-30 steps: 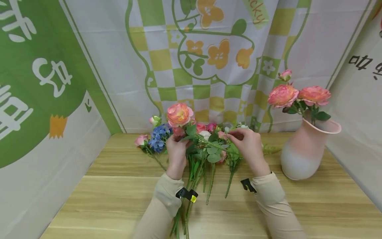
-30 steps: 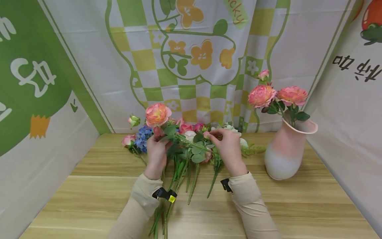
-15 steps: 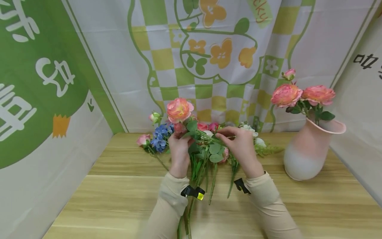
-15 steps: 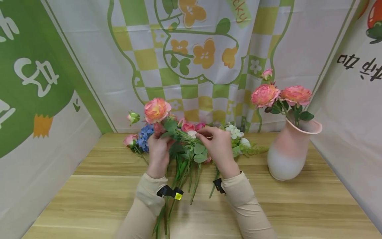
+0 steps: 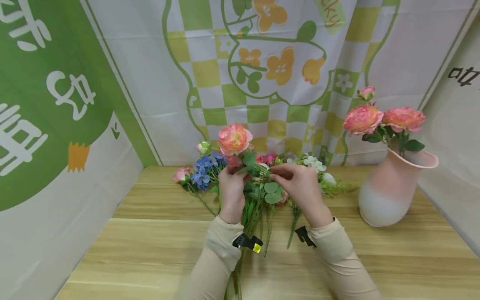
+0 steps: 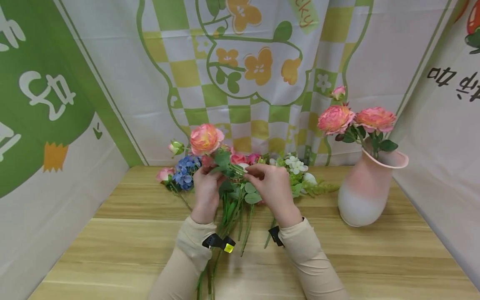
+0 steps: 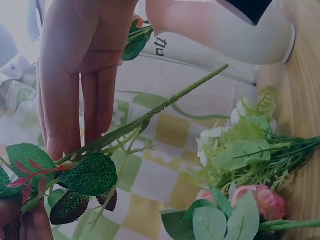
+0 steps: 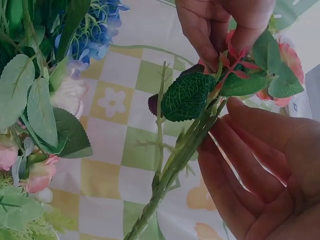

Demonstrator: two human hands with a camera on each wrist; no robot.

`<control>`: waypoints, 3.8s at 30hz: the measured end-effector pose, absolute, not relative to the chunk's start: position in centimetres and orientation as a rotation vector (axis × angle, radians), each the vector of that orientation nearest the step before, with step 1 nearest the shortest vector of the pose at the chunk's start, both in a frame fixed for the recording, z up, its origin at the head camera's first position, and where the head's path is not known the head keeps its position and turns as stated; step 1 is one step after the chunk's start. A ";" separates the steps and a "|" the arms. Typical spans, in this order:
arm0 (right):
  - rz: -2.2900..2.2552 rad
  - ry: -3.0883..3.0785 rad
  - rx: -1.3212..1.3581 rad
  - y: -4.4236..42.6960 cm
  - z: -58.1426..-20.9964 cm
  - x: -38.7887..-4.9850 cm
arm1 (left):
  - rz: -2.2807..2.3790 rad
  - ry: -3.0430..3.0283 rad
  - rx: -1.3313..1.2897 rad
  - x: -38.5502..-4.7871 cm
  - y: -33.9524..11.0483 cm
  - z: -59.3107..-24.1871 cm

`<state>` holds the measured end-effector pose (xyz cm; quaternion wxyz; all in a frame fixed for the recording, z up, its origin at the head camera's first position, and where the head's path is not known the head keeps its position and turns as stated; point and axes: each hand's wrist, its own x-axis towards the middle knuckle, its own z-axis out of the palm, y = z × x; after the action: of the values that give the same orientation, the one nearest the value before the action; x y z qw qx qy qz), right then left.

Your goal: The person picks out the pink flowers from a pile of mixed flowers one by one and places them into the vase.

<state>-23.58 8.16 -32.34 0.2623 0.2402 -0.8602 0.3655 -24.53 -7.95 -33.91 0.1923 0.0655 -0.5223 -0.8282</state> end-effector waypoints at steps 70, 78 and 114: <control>0.735 -2.141 0.491 12.3 -30.6 -24.9 | -2.024 -1.775 0.052 -24.7 -14.4 -37.6; 0.754 -2.098 0.416 14.5 -28.5 -25.1 | -1.981 -1.766 0.113 -24.7 -16.6 -37.8; 0.839 -1.947 0.285 20.1 -19.8 -24.3 | -1.870 -1.773 0.223 -23.7 -21.8 -38.3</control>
<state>-24.26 20.06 -19.79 0.4807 0.1170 -0.7981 0.3439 -23.74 -21.81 -38.31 0.2738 0.0830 -0.6593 -0.6953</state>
